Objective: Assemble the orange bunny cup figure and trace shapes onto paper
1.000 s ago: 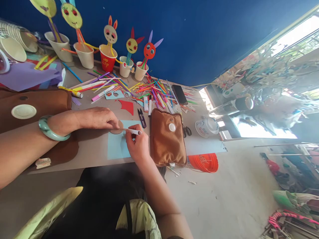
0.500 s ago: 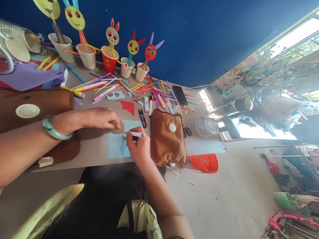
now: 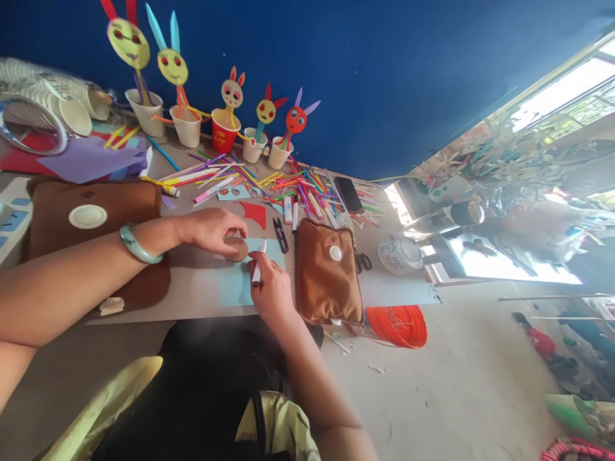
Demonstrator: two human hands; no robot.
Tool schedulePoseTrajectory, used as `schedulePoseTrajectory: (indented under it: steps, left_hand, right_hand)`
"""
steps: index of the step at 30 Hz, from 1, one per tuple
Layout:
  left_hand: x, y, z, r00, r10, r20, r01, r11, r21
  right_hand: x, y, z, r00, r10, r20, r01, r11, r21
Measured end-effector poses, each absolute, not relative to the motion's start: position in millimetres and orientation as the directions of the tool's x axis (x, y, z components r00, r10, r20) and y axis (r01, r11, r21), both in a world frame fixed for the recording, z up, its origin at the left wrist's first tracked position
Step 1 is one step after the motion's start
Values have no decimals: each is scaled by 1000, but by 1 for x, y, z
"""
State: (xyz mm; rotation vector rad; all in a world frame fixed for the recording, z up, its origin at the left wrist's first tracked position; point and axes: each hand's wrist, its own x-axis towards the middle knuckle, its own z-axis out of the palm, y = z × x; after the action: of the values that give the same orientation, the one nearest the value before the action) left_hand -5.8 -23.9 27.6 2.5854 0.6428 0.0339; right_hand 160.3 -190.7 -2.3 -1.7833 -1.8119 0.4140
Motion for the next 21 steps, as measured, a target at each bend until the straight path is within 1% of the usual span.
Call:
schedulePoseTrajectory:
  steps: [4,7,10,13,17,19,21]
  left_hand:
    - [-8,-27,25,883,450,-132,468,-831,299]
    - [-9,-28,25,890,433,-143,456,-854,251]
    - [-10,-29,31,887,440,-138,461,-860,219]
    - [-16,-27,40,847,524,-88,531,-834,150]
    - [-30,-27,47,683,730,5,730,-682,-42]
    - [-35,-30,45,640,765,67,767,-631,-117]
    - [-37,-36,41,639,760,117,767,-618,-170]
  right_hand:
    - [159,-196,-8,-26,966,258,873,148,-465]
    - [155,-200,-14,-73,935,348,907,207,-366]
    - [151,-203,-19,-114,909,401,930,239,-278]
    - [149,-205,-20,-127,895,427,933,255,-256]
    - [149,-206,-20,-129,886,445,926,268,-265]
    - [149,-206,-20,-128,883,452,926,269,-263]
    - [149,-206,-21,-129,880,457,928,270,-257]
